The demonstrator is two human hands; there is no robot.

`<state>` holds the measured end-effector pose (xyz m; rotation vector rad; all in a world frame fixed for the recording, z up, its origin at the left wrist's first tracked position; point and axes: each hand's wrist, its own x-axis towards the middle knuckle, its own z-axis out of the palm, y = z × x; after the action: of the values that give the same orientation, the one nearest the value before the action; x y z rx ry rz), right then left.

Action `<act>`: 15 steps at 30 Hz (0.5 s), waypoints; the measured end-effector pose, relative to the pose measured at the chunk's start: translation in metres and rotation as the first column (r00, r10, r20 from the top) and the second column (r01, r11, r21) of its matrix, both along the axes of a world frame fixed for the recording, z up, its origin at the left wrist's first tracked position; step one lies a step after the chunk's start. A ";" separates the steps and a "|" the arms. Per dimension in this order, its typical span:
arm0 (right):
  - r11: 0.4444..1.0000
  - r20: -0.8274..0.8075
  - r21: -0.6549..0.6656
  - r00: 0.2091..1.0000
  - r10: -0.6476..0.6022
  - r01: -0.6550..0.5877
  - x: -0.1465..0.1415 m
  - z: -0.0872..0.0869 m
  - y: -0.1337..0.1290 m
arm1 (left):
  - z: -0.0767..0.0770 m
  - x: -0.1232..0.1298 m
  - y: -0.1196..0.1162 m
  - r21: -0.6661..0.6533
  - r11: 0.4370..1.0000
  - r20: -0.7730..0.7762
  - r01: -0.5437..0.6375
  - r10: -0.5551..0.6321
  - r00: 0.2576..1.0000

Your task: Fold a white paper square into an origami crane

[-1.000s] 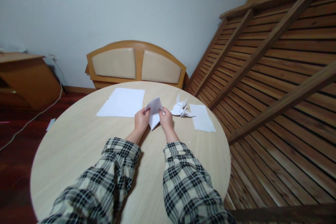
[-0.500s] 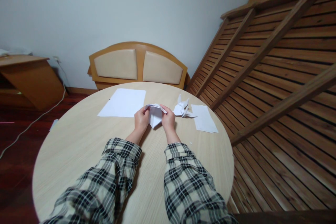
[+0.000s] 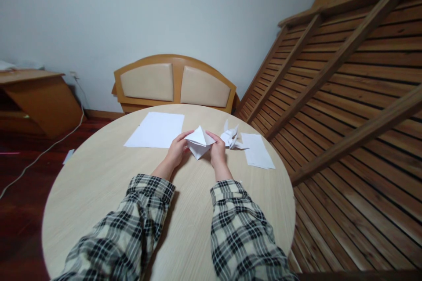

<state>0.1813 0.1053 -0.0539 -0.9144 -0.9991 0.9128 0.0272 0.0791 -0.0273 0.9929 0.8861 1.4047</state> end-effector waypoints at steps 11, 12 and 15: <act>0.919 0.000 -0.226 0.944 0.330 -0.322 0.012 0.016 -0.014 | -0.001 -0.012 0.008 -0.165 0.986 -0.076 0.030 -0.043 0.996; 0.917 0.006 -0.222 0.940 0.342 -0.332 0.011 0.016 -0.014 | -0.002 -0.011 0.008 -0.168 0.985 -0.099 0.027 -0.044 0.994; 0.910 0.029 -0.216 0.929 0.369 -0.355 0.012 0.016 -0.014 | -0.001 -0.010 0.008 -0.182 0.983 -0.154 0.036 -0.064 0.986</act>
<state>0.1934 0.0914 -0.0382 -0.9559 -1.1722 1.3267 0.0168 0.0868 -0.0285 0.9926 1.0788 1.1924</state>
